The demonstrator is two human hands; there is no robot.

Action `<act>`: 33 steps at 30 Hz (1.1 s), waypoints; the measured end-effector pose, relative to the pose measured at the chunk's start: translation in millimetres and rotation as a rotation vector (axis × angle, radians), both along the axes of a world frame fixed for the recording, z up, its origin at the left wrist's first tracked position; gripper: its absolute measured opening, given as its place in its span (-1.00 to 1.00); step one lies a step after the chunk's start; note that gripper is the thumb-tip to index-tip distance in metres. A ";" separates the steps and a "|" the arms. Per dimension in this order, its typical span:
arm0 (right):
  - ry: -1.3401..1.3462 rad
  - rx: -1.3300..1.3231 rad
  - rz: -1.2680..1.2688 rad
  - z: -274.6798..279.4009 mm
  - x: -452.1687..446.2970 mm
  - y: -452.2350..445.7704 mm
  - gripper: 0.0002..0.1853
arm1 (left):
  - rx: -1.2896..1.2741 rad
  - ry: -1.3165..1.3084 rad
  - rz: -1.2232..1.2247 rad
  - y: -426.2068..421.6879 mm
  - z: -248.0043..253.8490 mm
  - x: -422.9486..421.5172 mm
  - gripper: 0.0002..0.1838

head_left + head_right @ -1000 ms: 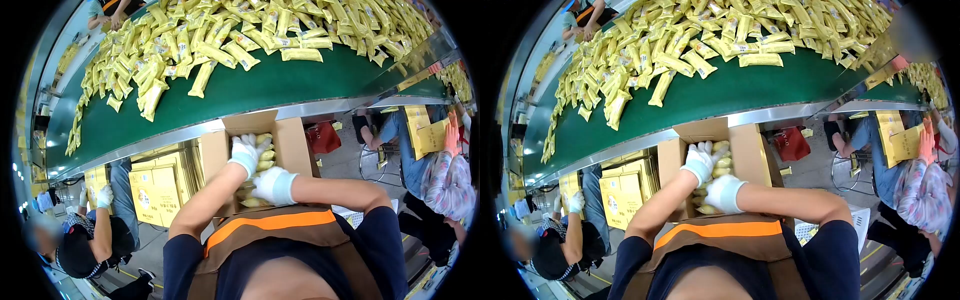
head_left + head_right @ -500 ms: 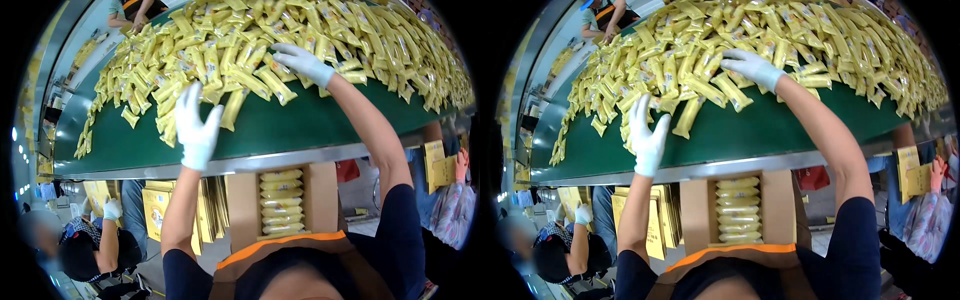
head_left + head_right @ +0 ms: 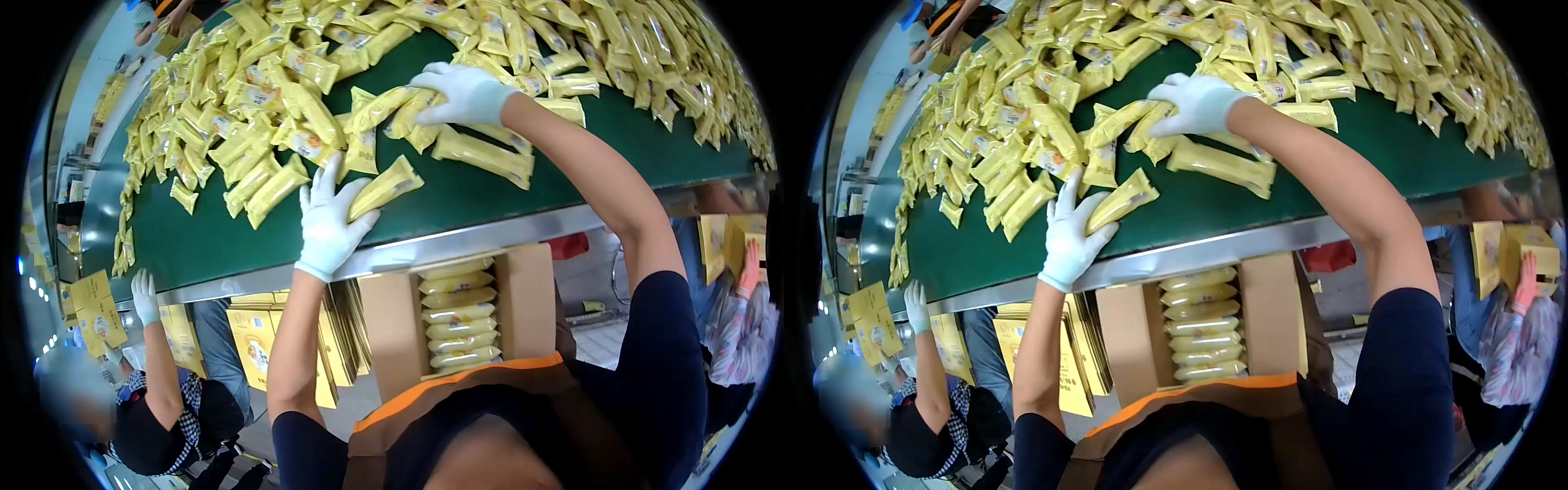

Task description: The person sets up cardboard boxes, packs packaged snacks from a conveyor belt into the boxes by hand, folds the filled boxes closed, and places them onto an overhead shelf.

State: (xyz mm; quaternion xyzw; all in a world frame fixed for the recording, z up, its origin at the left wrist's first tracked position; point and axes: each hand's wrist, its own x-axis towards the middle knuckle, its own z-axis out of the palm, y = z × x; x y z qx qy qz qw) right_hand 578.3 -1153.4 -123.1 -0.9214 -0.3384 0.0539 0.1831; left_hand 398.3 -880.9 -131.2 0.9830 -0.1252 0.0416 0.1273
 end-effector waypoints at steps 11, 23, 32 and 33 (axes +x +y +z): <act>-0.351 0.128 -0.220 -17.1 -171.9 -85.3 -0.42 | -0.190 0.182 -0.122 -38.7 58.8 -24.7 -0.48; -0.072 0.044 -0.383 2.0 -97.7 -104.3 -0.51 | 0.207 0.073 -0.094 -158.0 21.5 91.8 -0.37; -0.295 -0.032 -0.133 3.6 -165.7 -145.9 -0.37 | 0.165 0.194 -0.135 -62.7 42.8 19.7 -0.32; -0.214 -0.045 -0.203 -6.7 -162.9 -152.8 -0.35 | 0.133 0.211 -0.103 -59.5 39.5 15.5 -0.33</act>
